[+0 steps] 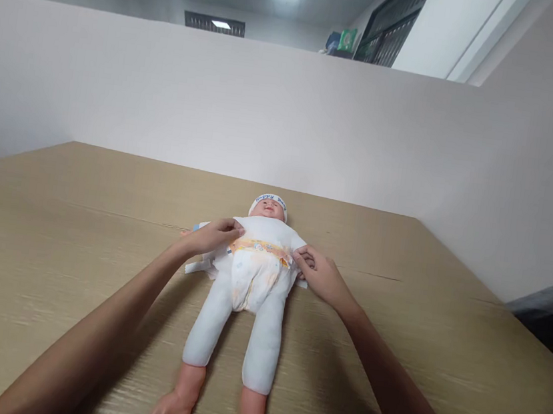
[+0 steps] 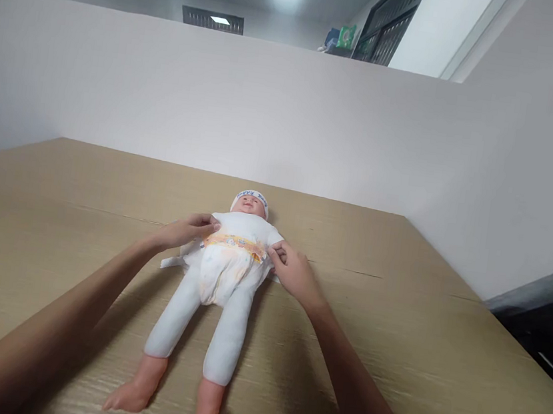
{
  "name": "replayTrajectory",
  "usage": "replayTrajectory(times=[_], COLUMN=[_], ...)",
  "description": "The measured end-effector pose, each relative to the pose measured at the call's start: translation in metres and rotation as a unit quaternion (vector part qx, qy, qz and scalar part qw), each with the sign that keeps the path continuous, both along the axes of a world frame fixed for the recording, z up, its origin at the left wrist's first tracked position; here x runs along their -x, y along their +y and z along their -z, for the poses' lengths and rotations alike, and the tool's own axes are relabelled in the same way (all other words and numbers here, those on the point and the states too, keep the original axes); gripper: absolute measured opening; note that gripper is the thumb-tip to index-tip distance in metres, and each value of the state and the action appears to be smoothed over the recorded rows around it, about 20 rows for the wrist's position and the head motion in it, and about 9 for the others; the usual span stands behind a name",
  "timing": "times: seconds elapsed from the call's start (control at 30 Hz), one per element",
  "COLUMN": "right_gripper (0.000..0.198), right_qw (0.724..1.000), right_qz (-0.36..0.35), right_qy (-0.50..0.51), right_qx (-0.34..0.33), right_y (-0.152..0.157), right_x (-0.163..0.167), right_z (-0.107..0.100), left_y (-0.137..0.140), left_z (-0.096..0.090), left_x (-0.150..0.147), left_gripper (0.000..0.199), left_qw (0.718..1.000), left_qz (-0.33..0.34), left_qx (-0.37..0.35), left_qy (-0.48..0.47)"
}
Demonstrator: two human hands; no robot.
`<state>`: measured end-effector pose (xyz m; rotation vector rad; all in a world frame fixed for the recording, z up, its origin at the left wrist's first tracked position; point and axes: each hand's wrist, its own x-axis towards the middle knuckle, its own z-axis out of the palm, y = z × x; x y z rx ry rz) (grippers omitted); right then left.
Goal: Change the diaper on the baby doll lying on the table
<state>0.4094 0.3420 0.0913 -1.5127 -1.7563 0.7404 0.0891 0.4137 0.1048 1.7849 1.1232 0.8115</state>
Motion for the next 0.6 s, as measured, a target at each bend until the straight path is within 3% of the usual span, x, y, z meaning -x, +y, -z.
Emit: replayTrajectory(times=[0.1, 0.17, 0.3, 0.43, 0.6], right_gripper=[0.024, 0.022, 0.019, 0.016, 0.023], right_qw=[0.992, 0.982, 0.970, 0.969, 0.974], right_qz=[0.050, 0.065, 0.090, 0.102, 0.140], right_qy=[-0.086, -0.135, -0.169, -0.178, -0.167], right_qx=[-0.080, -0.118, -0.148, -0.136, -0.067], right_y=[-0.026, -0.040, -0.049, -0.044, -0.047], right_x=[-0.005, -0.008, -0.012, -0.010, -0.011], right_z=[0.019, 0.032, 0.047, 0.051, 0.055], left_y=[-0.011, -0.023, -0.052, -0.064, -0.052], left_z=[-0.012, -0.021, -0.038, -0.036, -0.015], left_x=[-0.009, -0.021, -0.055, -0.087, -0.095], left_gripper=[0.018, 0.014, 0.022, 0.027, 0.028], left_qw=[0.993, 0.979, 0.929, 0.905, 0.912], left_qz=[-0.056, -0.059, 0.038, 0.108, 0.090], left_qx=[-0.093, -0.177, -0.337, -0.348, -0.321], left_qy=[0.043, 0.077, 0.152, 0.219, 0.240])
